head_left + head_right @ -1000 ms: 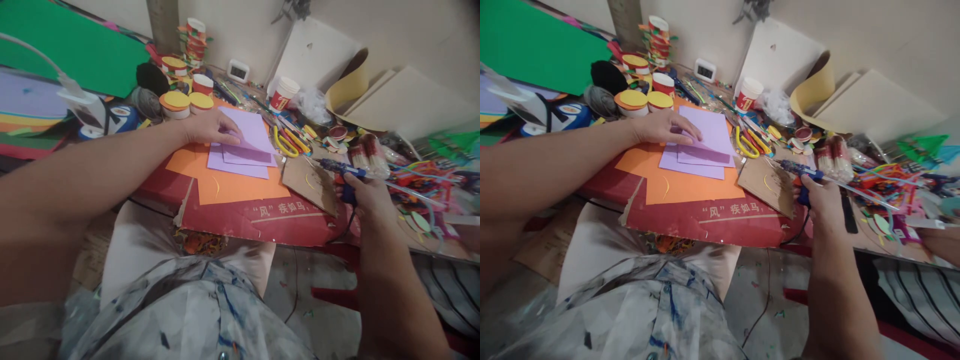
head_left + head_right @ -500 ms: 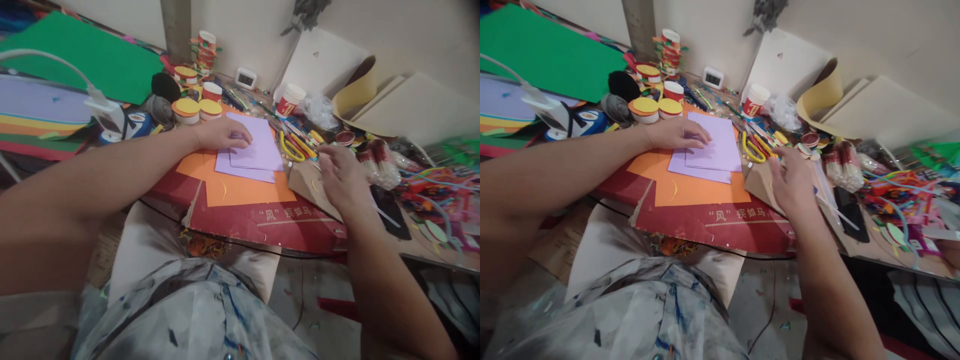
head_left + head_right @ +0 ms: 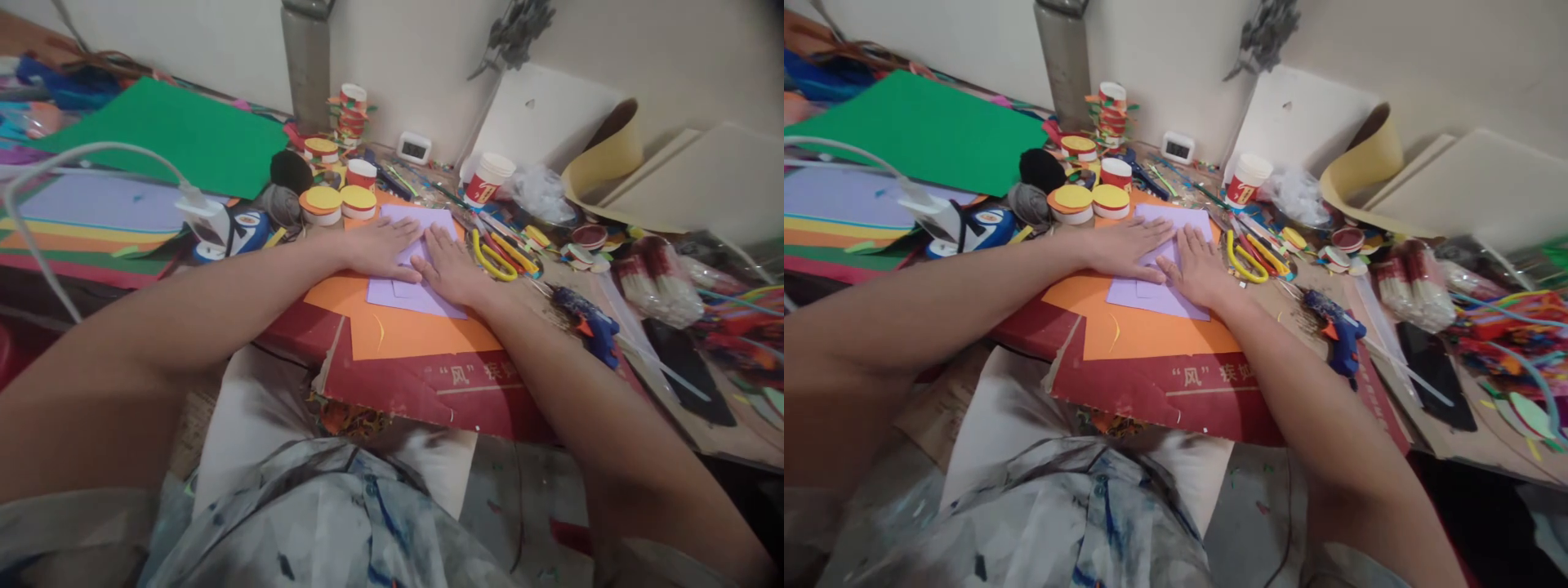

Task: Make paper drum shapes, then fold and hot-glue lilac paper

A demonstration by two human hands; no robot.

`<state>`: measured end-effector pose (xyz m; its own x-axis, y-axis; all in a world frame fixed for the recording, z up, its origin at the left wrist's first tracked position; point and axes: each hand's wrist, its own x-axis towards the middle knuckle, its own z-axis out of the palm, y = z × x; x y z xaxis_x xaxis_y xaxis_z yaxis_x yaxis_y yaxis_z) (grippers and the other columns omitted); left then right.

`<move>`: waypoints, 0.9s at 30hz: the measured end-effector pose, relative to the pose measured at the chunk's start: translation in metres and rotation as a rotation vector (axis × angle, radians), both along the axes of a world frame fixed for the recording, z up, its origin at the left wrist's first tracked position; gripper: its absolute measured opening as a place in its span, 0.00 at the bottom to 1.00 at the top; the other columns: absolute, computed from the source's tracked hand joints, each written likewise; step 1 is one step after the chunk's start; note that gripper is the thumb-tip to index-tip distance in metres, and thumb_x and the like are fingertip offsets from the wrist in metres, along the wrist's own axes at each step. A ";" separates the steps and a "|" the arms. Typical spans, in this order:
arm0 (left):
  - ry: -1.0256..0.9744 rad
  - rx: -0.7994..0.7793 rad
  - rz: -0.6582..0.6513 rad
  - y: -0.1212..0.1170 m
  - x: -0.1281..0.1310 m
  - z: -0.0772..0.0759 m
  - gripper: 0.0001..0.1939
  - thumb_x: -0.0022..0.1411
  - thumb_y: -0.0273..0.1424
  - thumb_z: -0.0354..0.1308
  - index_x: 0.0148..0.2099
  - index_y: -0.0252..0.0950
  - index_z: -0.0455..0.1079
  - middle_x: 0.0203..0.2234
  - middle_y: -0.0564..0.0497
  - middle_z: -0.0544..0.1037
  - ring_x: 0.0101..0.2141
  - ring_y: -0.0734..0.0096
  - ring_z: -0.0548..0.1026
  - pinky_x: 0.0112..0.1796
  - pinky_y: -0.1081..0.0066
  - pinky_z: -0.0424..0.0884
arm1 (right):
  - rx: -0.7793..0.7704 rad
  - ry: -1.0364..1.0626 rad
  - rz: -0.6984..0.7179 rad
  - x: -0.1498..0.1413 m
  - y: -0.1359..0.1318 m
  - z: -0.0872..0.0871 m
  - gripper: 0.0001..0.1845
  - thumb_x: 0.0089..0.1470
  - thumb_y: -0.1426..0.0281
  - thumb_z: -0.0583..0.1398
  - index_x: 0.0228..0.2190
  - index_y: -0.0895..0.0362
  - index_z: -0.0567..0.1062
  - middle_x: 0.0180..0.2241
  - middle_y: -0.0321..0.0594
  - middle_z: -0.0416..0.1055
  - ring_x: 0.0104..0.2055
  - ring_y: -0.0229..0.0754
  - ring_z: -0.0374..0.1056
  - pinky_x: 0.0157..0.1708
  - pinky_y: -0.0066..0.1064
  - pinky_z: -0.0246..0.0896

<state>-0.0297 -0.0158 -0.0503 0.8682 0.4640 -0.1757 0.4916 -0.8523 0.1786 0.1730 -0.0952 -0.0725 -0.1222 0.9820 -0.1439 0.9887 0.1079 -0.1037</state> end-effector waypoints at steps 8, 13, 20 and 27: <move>0.008 -0.021 -0.011 0.006 0.000 -0.002 0.70 0.63 0.72 0.49 0.89 0.30 0.34 0.87 0.39 0.39 0.85 0.37 0.37 0.82 0.48 0.33 | 0.001 -0.009 -0.022 -0.003 -0.001 0.001 0.52 0.76 0.46 0.43 0.84 0.69 0.43 0.86 0.58 0.32 0.89 0.61 0.29 0.85 0.62 0.30; 0.025 -0.029 -0.011 0.006 0.001 -0.001 0.72 0.61 0.74 0.50 0.89 0.31 0.34 0.87 0.39 0.39 0.85 0.39 0.38 0.82 0.48 0.33 | 0.011 0.000 0.024 0.009 -0.007 0.000 0.51 0.77 0.46 0.43 0.84 0.67 0.46 0.86 0.58 0.37 0.88 0.63 0.34 0.84 0.62 0.34; -0.027 -0.048 0.003 0.010 -0.005 0.000 0.74 0.60 0.73 0.56 0.89 0.32 0.35 0.87 0.36 0.41 0.85 0.39 0.42 0.82 0.49 0.34 | 0.248 0.094 0.098 0.028 -0.010 0.001 0.50 0.77 0.43 0.45 0.84 0.62 0.49 0.86 0.59 0.40 0.88 0.65 0.34 0.83 0.68 0.41; -0.251 -0.062 0.001 -0.009 0.006 -0.003 0.62 0.73 0.69 0.41 0.89 0.30 0.30 0.87 0.35 0.38 0.86 0.45 0.35 0.82 0.51 0.39 | 0.045 0.002 0.089 -0.008 -0.014 0.001 0.47 0.77 0.54 0.46 0.83 0.69 0.46 0.86 0.60 0.37 0.88 0.64 0.33 0.84 0.61 0.39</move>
<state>-0.0239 -0.0245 -0.0530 0.8878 0.4599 0.0174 0.4260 -0.8354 0.3474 0.1652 -0.1095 -0.0717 -0.2097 0.9727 -0.0995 0.9748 0.2001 -0.0986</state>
